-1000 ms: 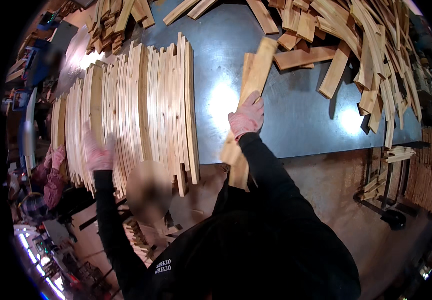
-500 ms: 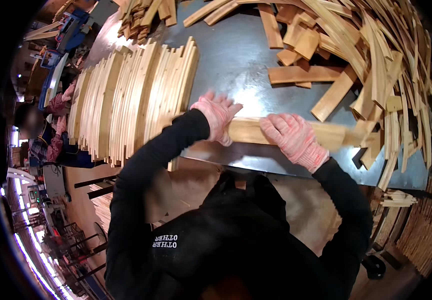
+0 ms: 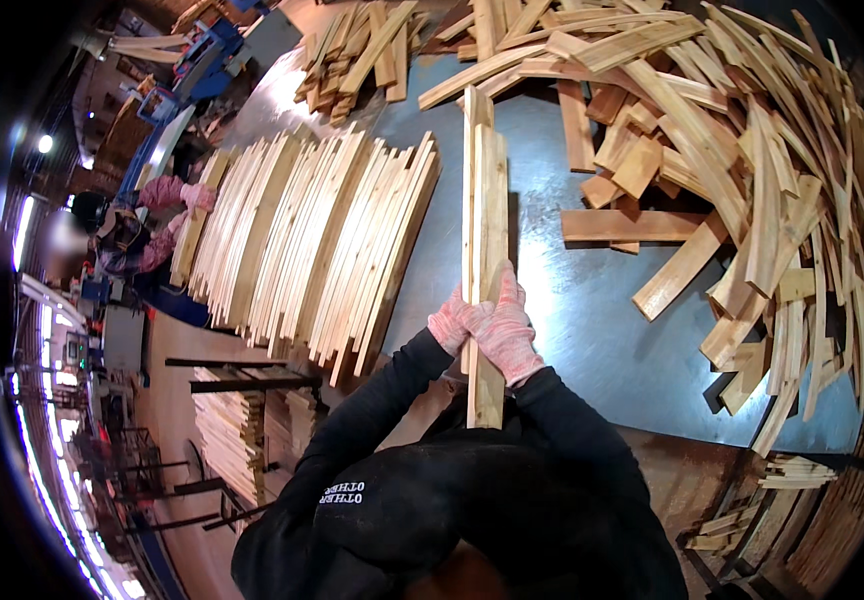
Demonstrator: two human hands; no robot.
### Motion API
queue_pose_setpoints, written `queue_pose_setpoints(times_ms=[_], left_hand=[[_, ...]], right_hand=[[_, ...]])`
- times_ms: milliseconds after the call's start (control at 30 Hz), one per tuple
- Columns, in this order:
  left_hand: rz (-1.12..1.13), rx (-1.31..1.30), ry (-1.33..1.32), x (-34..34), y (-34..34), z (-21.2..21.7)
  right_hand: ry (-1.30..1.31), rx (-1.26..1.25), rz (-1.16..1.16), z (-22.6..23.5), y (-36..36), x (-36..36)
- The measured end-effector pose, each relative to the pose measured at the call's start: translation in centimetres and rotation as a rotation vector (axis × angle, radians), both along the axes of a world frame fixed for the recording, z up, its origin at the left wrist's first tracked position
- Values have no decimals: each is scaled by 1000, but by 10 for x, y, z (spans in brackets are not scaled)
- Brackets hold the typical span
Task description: The person repeatedly picks up wooden planks from a large pile on a metal table, aligns them, and places them into a neat stack. The person handles the planks by hand, moving them from a disorganized pile to an organized stack throughout the clip.
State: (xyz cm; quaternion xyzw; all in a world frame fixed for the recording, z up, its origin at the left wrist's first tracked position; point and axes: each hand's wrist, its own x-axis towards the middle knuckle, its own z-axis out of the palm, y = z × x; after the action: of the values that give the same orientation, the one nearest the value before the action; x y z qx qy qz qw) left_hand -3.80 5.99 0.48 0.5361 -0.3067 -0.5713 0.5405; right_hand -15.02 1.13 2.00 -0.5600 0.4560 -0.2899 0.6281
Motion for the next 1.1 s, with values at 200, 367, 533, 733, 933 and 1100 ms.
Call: queue_pose_setpoints(times_ms=[200,367,533,733,933,1100], left_hand=[[73,26,18,15,25,-17],[182,4,437,11,71,-5],[-49,-107,563,36,85,-27],[163,-211,38,52,61,23],[285,-144,-94,91,115,84],[464,-231,51,138,180,98]], right_hand=[[128,-48,158,-36,6,9],[-5,-208,-17,-85,-21,13],[-299,73,-74,-29,-67,42],[-593,80,94,15,-23,112],[-793,171,400,39,14,178],[-834,347,691,88,79,251]])
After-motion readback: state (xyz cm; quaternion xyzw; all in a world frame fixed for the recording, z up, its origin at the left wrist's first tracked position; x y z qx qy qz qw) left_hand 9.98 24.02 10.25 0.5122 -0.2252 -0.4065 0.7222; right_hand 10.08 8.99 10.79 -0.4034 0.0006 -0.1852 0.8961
